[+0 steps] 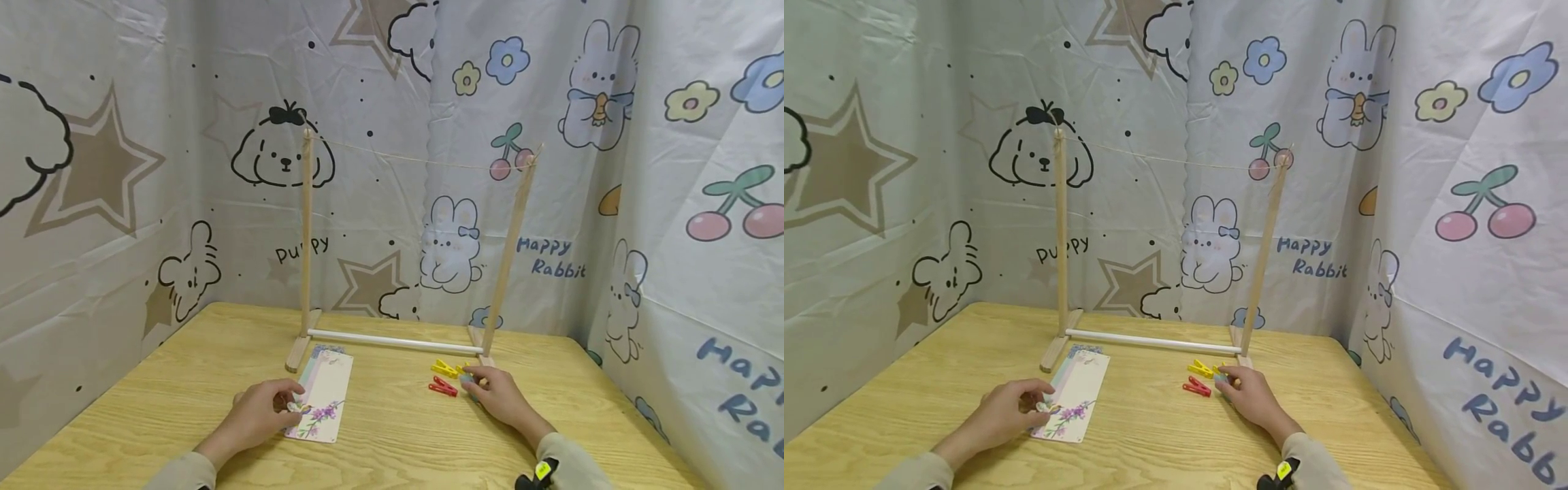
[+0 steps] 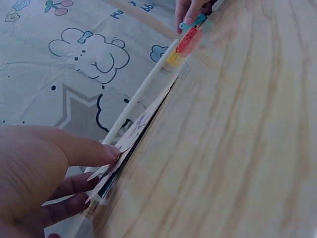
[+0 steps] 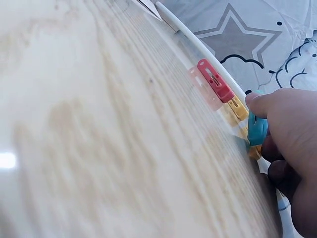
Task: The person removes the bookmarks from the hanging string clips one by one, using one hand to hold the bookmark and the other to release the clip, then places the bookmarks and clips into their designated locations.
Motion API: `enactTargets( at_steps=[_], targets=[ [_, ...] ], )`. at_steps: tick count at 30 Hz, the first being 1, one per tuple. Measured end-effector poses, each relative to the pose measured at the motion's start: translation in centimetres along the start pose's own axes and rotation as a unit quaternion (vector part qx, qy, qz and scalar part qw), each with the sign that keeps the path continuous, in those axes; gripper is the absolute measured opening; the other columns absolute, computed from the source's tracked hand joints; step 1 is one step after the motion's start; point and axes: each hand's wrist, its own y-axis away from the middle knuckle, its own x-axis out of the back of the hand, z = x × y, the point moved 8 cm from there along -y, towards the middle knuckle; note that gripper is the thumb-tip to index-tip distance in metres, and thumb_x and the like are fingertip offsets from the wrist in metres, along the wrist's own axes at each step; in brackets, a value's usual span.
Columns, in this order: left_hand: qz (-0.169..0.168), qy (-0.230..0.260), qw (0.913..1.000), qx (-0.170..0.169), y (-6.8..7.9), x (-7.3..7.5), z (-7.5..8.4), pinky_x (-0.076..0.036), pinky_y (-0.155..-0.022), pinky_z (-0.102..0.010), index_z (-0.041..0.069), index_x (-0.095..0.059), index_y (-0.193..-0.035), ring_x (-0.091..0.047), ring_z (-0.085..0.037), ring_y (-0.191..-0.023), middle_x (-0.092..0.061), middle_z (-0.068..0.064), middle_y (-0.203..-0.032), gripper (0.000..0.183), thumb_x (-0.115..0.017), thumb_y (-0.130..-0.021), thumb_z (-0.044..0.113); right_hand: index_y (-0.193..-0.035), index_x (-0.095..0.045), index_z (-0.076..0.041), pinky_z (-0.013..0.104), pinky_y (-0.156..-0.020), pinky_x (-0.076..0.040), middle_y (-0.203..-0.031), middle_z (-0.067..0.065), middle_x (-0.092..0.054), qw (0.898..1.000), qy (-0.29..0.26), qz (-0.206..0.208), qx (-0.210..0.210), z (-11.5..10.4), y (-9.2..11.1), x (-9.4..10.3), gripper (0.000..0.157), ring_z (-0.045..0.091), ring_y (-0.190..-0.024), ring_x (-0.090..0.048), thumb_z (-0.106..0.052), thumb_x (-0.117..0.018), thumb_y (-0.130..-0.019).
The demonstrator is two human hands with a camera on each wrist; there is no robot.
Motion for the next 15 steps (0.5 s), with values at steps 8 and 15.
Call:
enactTargets(
  at_steps=[8,15],
  targets=[
    [-0.001,-0.012,0.9999,-0.004,-0.11,-0.12,-0.23,-0.029,-0.088,-0.059,0.019,-0.075,-0.106,-0.062,-0.012,-0.09,-0.067,0.012,-0.091,0.029,-0.089,-0.081,0.019,-0.124,-0.073,0.001,0.049,-0.088,-0.056,-0.115,0.01,-0.071,0.998,0.054,0.006,0.026,-0.55,-0.01,-0.32,0.034,0.027,-0.106,-0.067,-0.019,-0.076,-0.097],
    [0.004,-0.017,0.9998,-0.013,-0.05,-0.14,-0.02,-0.03,-0.087,-0.059,0.02,-0.075,-0.103,-0.062,-0.012,-0.089,-0.068,0.013,-0.091,0.028,-0.09,-0.08,0.02,-0.121,-0.075,-0.002,0.05,-0.091,-0.054,-0.113,0.007,-0.072,0.997,0.07,0.005,0.041,-0.51,-0.01,-0.41,0.031,0.027,-0.106,-0.067,-0.021,-0.075,-0.097]
  ],
)
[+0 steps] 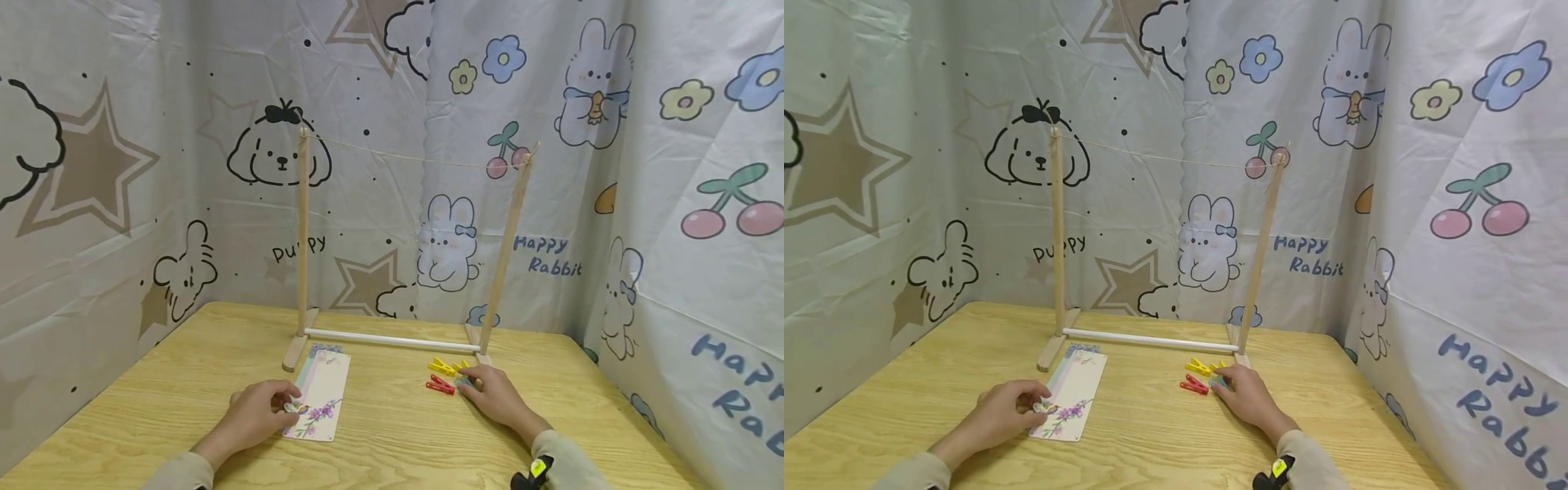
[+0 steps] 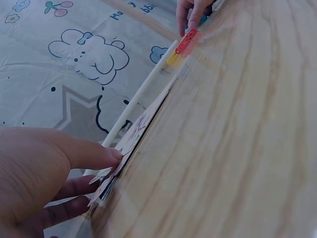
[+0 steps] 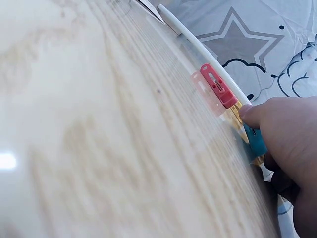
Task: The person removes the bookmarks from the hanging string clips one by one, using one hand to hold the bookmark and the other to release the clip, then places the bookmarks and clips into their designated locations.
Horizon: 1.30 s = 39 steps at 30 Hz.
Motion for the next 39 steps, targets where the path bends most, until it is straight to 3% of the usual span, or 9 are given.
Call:
enactTargets(
  at_steps=[6,16,39],
  targets=[
    [0.0,-0.002,0.9999,0.014,0.02,0.0,-0.19,-0.03,-0.089,-0.059,0.02,-0.075,-0.103,-0.062,-0.012,-0.089,-0.067,0.012,-0.09,0.027,-0.09,-0.08,0.019,-0.119,-0.076,-0.005,0.054,-0.094,-0.052,-0.114,0.006,-0.072,1.0,-0.001,0.0,-0.001,-0.11,0.04,-0.08,0.027,0.029,-0.108,-0.067,-0.021,-0.075,-0.097],
    [-0.001,-0.004,1.0,0.009,0.21,0.11,-0.01,-0.031,-0.09,-0.063,0.02,-0.075,-0.103,-0.061,-0.013,-0.088,-0.066,0.012,-0.09,0.028,-0.091,-0.079,0.021,-0.116,-0.077,-0.006,0.04,-0.08,-0.052,-0.092,-0.011,-0.064,1.0,0.014,-0.007,-0.002,-0.31,0.2,-0.27,0.025,0.01,-0.085,-0.058,-0.021,-0.077,-0.095],
    [0.002,-0.002,0.9999,0.015,0.04,0.28,0.09,-0.033,-0.087,-0.061,0.019,-0.075,-0.103,-0.06,-0.013,-0.086,-0.065,0.011,-0.088,0.03,-0.091,-0.077,0.021,-0.115,-0.077,-0.007,0.036,-0.073,-0.049,-0.091,-0.009,-0.063,1.0,0.02,-0.009,0.014,-0.49,0.13,0.17,0.026,0.01,-0.08,-0.055,-0.024,-0.078,-0.095]
  ],
)
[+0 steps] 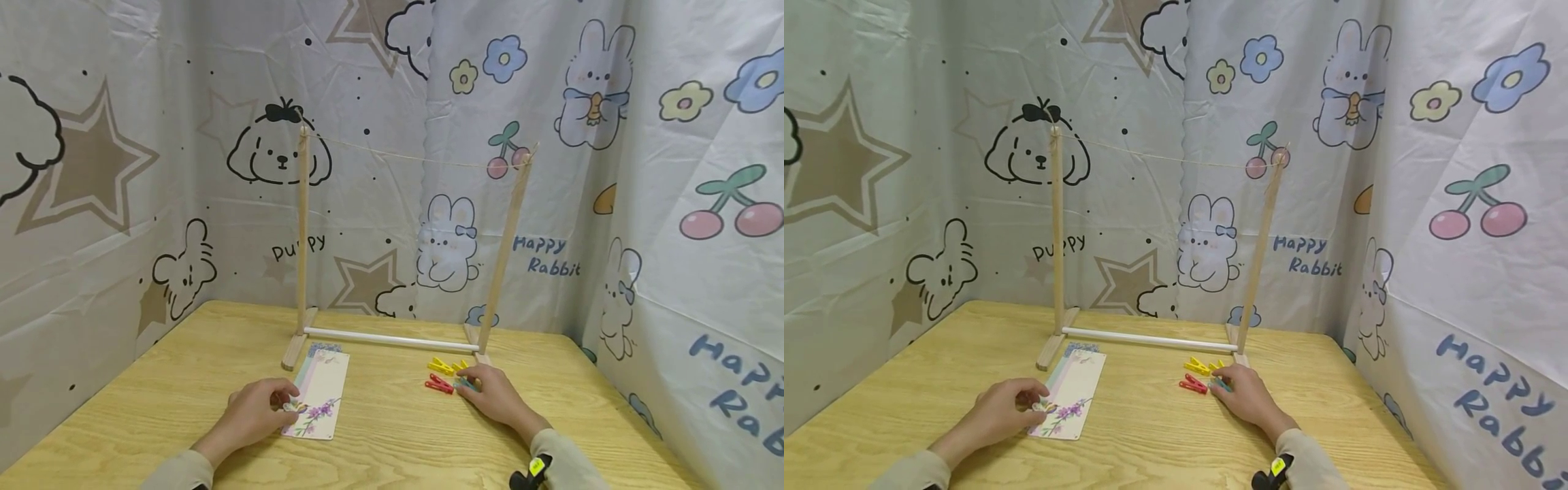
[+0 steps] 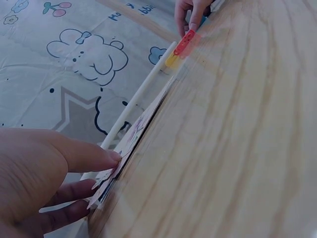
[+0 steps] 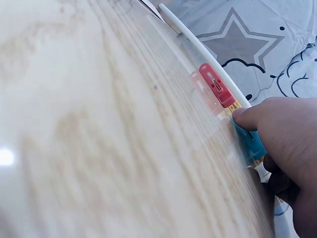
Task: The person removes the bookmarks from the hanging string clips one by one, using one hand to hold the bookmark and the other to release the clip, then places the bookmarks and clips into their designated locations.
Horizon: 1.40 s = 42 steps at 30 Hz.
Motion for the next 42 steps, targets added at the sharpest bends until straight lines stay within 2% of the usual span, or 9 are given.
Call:
enactTargets(
  at_steps=[10,29,32,35,38,42],
  targets=[
    [-0.005,0.005,1.0,0.006,0.1,0.1,-0.1,-0.035,-0.087,-0.061,0.018,-0.075,-0.103,-0.062,-0.015,-0.09,-0.066,0.01,-0.09,0.029,-0.091,-0.078,0.022,-0.117,-0.077,-0.007,0.031,-0.068,-0.043,-0.09,-0.007,-0.062,1.0,-0.002,-0.013,-0.009,0.1,-0.1,0.1,0.029,0.013,-0.076,-0.051,-0.025,-0.078,-0.095],
    [-0.008,0.003,0.9998,0.019,0.1,0.0,-0.4,-0.035,-0.088,-0.061,0.019,-0.075,-0.101,-0.063,-0.016,-0.092,-0.067,0.009,-0.092,0.027,-0.091,-0.079,0.022,-0.117,-0.076,-0.007,0.035,-0.073,-0.048,-0.09,-0.009,-0.062,1.0,0.006,-0.021,0.0,0.0,-0.1,-0.1,0.029,0.011,-0.081,-0.054,-0.026,-0.077,-0.096],
    [-0.008,0.004,0.9998,0.02,0.1,0.0,-0.4,-0.035,-0.088,-0.061,0.019,-0.075,-0.101,-0.063,-0.016,-0.092,-0.067,0.009,-0.092,0.028,-0.091,-0.079,0.022,-0.118,-0.076,-0.007,0.034,-0.071,-0.046,-0.09,-0.008,-0.062,0.999,0.008,-0.027,-0.016,-0.1,-0.2,0.1,0.03,0.011,-0.079,-0.052,-0.026,-0.078,-0.095],
    [-0.009,0.004,0.9998,0.02,0.1,0.0,-0.4,-0.035,-0.088,-0.061,0.019,-0.075,-0.102,-0.063,-0.016,-0.092,-0.067,0.008,-0.092,0.028,-0.091,-0.079,0.022,-0.12,-0.076,-0.008,0.036,-0.07,-0.044,-0.092,-0.004,-0.064,0.998,-0.003,-0.024,-0.05,0.0,-0.4,0.9,0.031,0.015,-0.079,-0.052,-0.025,-0.079,-0.094],
    [-0.007,0.001,0.9997,0.021,0.1,0.1,-0.5,-0.035,-0.087,-0.06,0.019,-0.075,-0.102,-0.063,-0.016,-0.092,-0.067,0.008,-0.093,0.028,-0.091,-0.079,0.022,-0.122,-0.075,-0.008,0.042,-0.077,-0.047,-0.097,0.001,-0.067,0.996,-0.027,-0.012,-0.082,-0.1,-0.6,1.8,0.032,0.021,-0.087,-0.057,-0.022,-0.08,-0.093],
    [-0.005,0.0,0.9998,0.019,0.3,0.3,-0.4,-0.036,-0.086,-0.059,0.018,-0.075,-0.102,-0.062,-0.016,-0.091,-0.066,0.008,-0.092,0.028,-0.091,-0.079,0.021,-0.124,-0.074,-0.008,0.047,-0.084,-0.048,-0.102,0.004,-0.067,0.994,-0.04,-0.012,-0.101,-0.2,-0.7,2.5,0.033,0.025,-0.096,-0.059,-0.021,-0.079,-0.094]
  ],
)
